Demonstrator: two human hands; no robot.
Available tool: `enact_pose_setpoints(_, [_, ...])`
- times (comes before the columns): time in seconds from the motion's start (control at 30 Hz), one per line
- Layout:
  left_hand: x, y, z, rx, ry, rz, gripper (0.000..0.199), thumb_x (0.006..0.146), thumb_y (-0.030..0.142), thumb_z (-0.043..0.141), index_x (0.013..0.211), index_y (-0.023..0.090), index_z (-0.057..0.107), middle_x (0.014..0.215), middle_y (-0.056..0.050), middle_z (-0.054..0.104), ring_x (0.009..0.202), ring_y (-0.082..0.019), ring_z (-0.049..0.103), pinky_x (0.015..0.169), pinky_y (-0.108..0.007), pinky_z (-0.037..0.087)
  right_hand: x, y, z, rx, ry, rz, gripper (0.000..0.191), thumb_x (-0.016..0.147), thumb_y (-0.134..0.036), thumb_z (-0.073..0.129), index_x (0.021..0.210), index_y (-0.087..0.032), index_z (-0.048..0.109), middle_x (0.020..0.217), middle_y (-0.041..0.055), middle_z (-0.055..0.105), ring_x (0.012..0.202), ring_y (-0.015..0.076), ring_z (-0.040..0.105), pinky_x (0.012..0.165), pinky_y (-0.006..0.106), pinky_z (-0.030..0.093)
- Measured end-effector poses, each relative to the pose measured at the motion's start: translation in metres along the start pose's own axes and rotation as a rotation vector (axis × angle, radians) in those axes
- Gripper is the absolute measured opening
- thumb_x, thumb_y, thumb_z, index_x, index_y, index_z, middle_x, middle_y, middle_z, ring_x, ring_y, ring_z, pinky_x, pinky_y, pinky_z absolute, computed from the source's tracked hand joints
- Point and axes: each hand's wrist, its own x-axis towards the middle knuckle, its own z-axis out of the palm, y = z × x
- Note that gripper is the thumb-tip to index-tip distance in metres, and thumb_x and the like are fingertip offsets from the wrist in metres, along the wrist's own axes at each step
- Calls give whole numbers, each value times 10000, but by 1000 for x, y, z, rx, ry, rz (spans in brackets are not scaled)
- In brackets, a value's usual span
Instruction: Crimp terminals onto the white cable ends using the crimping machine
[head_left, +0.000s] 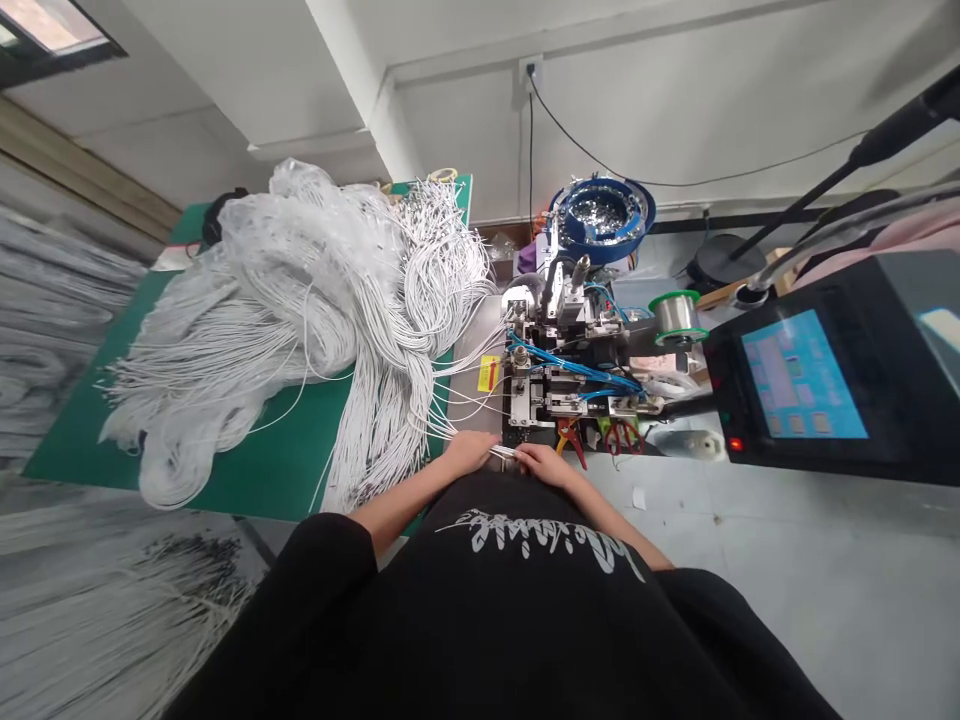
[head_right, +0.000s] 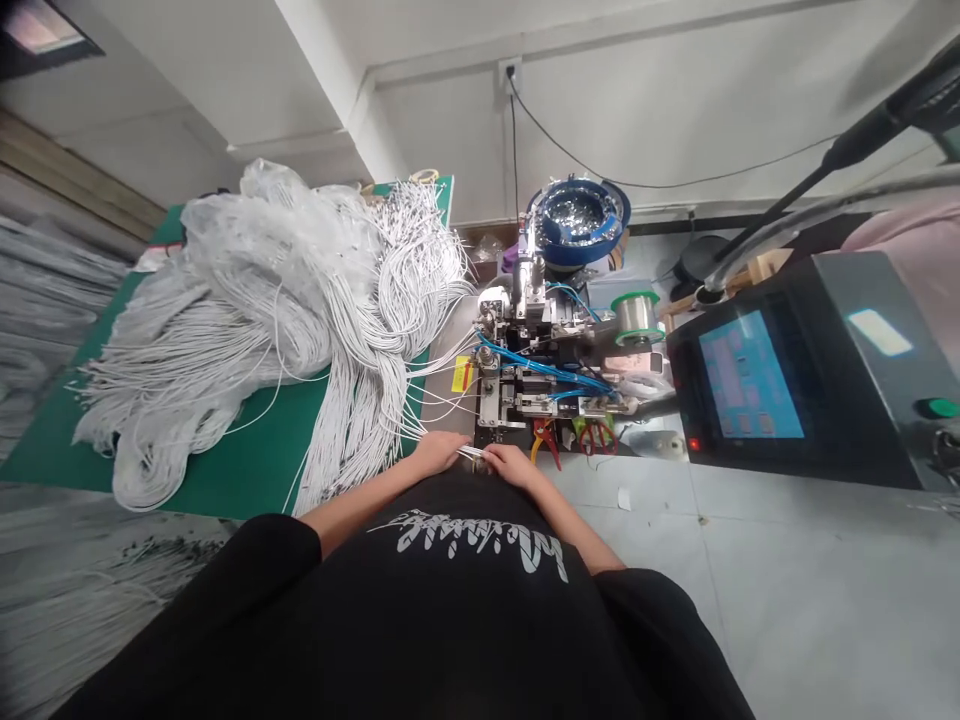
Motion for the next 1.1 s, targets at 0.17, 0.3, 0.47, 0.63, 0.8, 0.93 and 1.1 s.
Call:
enact_pose_setpoints(0.17, [3,0,0,-24,-51,-26,382,844,265,478,1222,282,531,893,-46,699,807,-208,652,667,-273,441,-23,13,3,111,137,22,404,867,-503,424,854,-156,631,735,26,630,610,129,524,601,219,391])
enact_pose_setpoints(0.3, [0,0,-5,-48,-100,-24,328,883,296,419,1174,270,567,889,-64,700,814,-220,654,678,-292,447,-32,15,5,46,254,58,375,847,-486,474,824,-155,646,693,14,622,622,132,536,606,218,391])
enact_pose_setpoints(0.47, [-7,0,-9,-39,-164,-32,276,851,258,452,1084,219,597,906,-87,686,834,-232,644,717,-319,456,-39,11,5,17,383,105,340,836,-465,500,799,-157,640,707,20,632,600,124,537,605,222,397])
enact_pose_setpoints(0.63, [-18,3,-12,-70,-31,59,397,797,143,462,1174,224,558,973,-64,656,926,-202,611,772,-291,457,-44,7,12,19,457,144,367,823,-498,504,796,-155,630,675,20,633,556,122,541,559,218,394])
enact_pose_setpoints(0.8, [-32,9,-18,-101,16,-37,460,763,165,520,1212,260,560,945,-48,679,857,-207,628,735,-283,466,-38,-8,22,-48,354,150,350,865,-457,449,773,-159,607,585,-2,611,467,111,527,523,210,371])
enact_pose_setpoints(0.93, [-59,3,-22,-221,185,-269,363,845,218,480,1189,275,580,931,-31,694,863,-181,637,745,-252,462,-18,-37,31,-177,163,34,367,913,-383,385,737,-159,617,627,19,639,538,116,555,574,206,370])
enact_pose_setpoints(1.1, [-100,-34,-15,-353,669,-690,340,924,278,352,1127,192,611,1072,-89,629,944,-190,610,821,-290,472,45,-80,44,-420,81,-41,313,926,-285,376,898,-136,650,869,106,684,806,181,616,707,233,393])
